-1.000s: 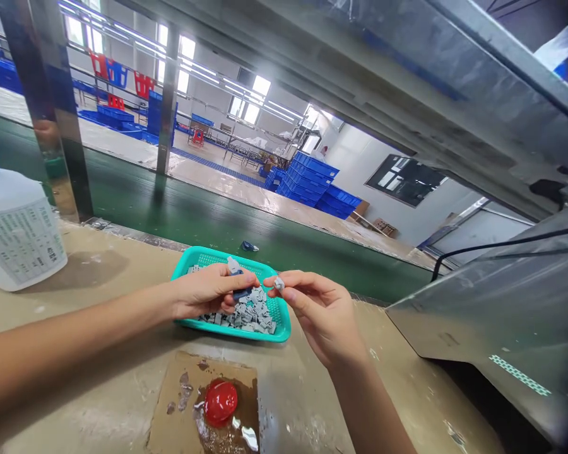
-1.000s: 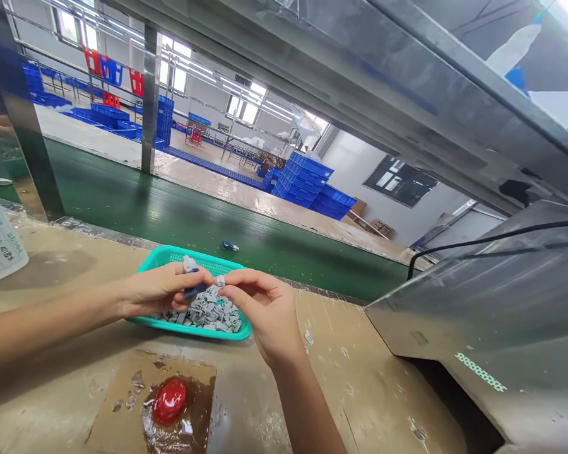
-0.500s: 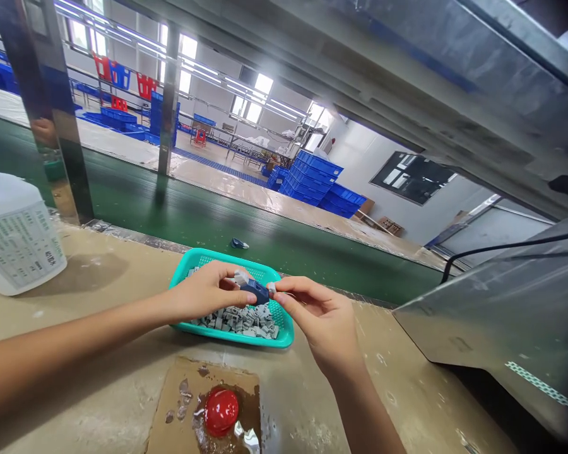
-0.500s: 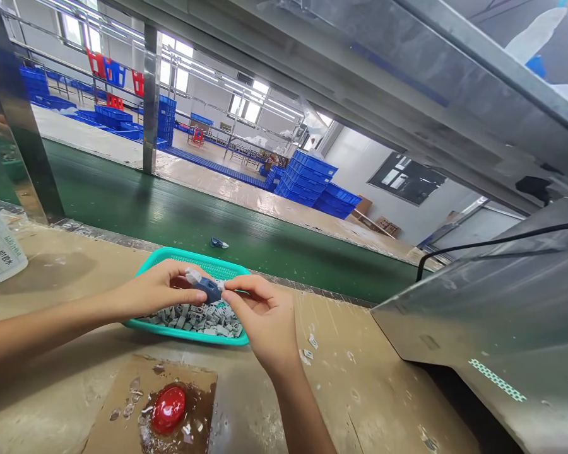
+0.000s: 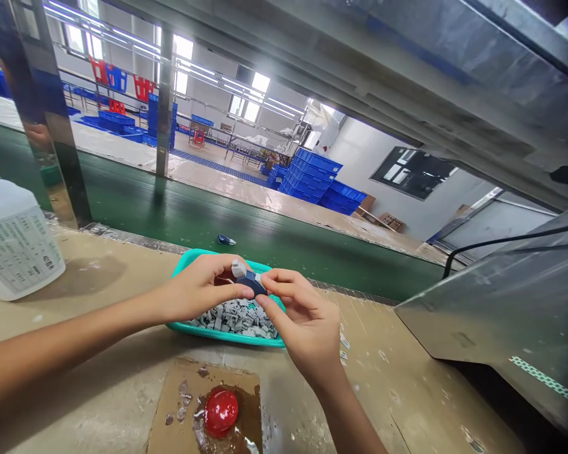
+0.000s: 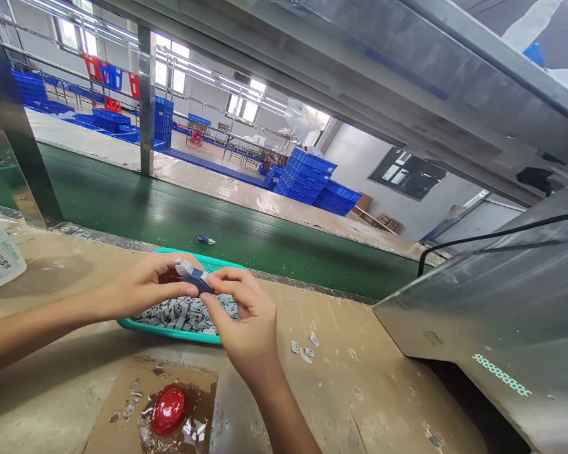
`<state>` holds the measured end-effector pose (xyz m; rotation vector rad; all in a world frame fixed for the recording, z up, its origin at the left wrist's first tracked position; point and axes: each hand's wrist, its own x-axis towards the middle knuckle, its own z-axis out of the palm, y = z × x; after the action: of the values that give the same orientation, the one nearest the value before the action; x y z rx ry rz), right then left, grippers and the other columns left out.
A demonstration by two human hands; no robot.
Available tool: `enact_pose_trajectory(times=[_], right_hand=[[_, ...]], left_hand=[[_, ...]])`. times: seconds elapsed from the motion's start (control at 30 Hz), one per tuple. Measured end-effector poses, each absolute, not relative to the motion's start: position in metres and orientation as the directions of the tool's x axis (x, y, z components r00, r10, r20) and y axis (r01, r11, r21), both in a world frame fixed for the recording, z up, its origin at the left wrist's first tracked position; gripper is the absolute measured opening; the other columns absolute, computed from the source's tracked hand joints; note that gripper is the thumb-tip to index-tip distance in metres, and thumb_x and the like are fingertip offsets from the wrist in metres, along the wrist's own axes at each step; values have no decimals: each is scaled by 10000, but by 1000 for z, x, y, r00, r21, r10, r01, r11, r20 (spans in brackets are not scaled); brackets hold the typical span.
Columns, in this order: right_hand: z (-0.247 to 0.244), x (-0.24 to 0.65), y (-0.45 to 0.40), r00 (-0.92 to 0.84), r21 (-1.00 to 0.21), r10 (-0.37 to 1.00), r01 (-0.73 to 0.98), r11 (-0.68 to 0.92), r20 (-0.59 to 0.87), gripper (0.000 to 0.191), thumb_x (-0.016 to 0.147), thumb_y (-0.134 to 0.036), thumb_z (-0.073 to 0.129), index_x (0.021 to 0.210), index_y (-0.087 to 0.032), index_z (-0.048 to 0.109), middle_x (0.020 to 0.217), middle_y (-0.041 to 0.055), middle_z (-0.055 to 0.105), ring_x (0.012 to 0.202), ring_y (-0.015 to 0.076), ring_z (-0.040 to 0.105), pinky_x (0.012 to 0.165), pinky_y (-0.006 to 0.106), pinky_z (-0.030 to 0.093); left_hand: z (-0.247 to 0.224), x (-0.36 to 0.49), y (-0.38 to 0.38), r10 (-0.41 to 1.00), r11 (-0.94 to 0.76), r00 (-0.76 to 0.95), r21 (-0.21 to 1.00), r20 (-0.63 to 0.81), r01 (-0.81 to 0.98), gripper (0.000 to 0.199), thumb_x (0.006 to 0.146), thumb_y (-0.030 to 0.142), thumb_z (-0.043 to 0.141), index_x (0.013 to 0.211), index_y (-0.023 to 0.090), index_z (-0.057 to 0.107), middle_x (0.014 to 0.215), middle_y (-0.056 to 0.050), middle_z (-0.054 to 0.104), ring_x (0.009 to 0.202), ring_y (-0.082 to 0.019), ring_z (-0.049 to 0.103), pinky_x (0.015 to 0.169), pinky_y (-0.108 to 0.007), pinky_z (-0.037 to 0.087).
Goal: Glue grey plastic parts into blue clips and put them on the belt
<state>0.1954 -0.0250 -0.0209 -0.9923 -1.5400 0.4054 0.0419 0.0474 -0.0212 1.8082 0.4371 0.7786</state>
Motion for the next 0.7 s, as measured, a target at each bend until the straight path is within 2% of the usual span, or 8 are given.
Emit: enact_pose_trajectory(times=[0.23, 0.43, 0.6, 0.7], right_hand=[[-16, 197, -31, 36, -675, 721, 386, 628, 692, 256, 710, -31, 626, 789, -265, 692, 834, 9, 603, 785, 151, 566, 695, 274, 472], [-13, 195, -48, 1, -729, 776, 345, 592, 631, 230, 723, -63, 624, 776, -274, 698, 814, 13, 593, 755, 149, 564, 687, 265, 480], [-10, 192, -56, -34, -866, 870, 82, 493, 492, 111, 720, -158, 657, 711, -264, 691, 764, 13, 570, 741, 133, 545, 635, 207, 484], [-11, 185, -56, -47, -927, 930, -114, 357, 364, 128, 693, -208, 695, 799, -258, 643, 805, 3, 561, 767, 130, 544, 662, 198, 493]], left_hand=[[2, 34, 46, 496, -425, 831, 905, 250, -19, 132, 788, 249, 509, 859, 141, 539, 793, -13, 538, 729, -110, 478, 649, -210, 388], [-6, 31, 23, 494, -212, 841, 969, 222, -131, 102, 801, 225, 492, 878, 171, 532, 857, -21, 552, 838, -124, 504, 777, -234, 398], [-5, 25, 6, 600, -111, 783, 986, 164, -122, 103, 714, 203, 607, 811, 168, 607, 828, -16, 556, 801, -130, 497, 712, -223, 400], [-7, 28, -2, 652, 59, 751, 979, 110, -195, 164, 603, 160, 704, 756, 171, 644, 772, -6, 567, 749, -118, 507, 654, -199, 406]])
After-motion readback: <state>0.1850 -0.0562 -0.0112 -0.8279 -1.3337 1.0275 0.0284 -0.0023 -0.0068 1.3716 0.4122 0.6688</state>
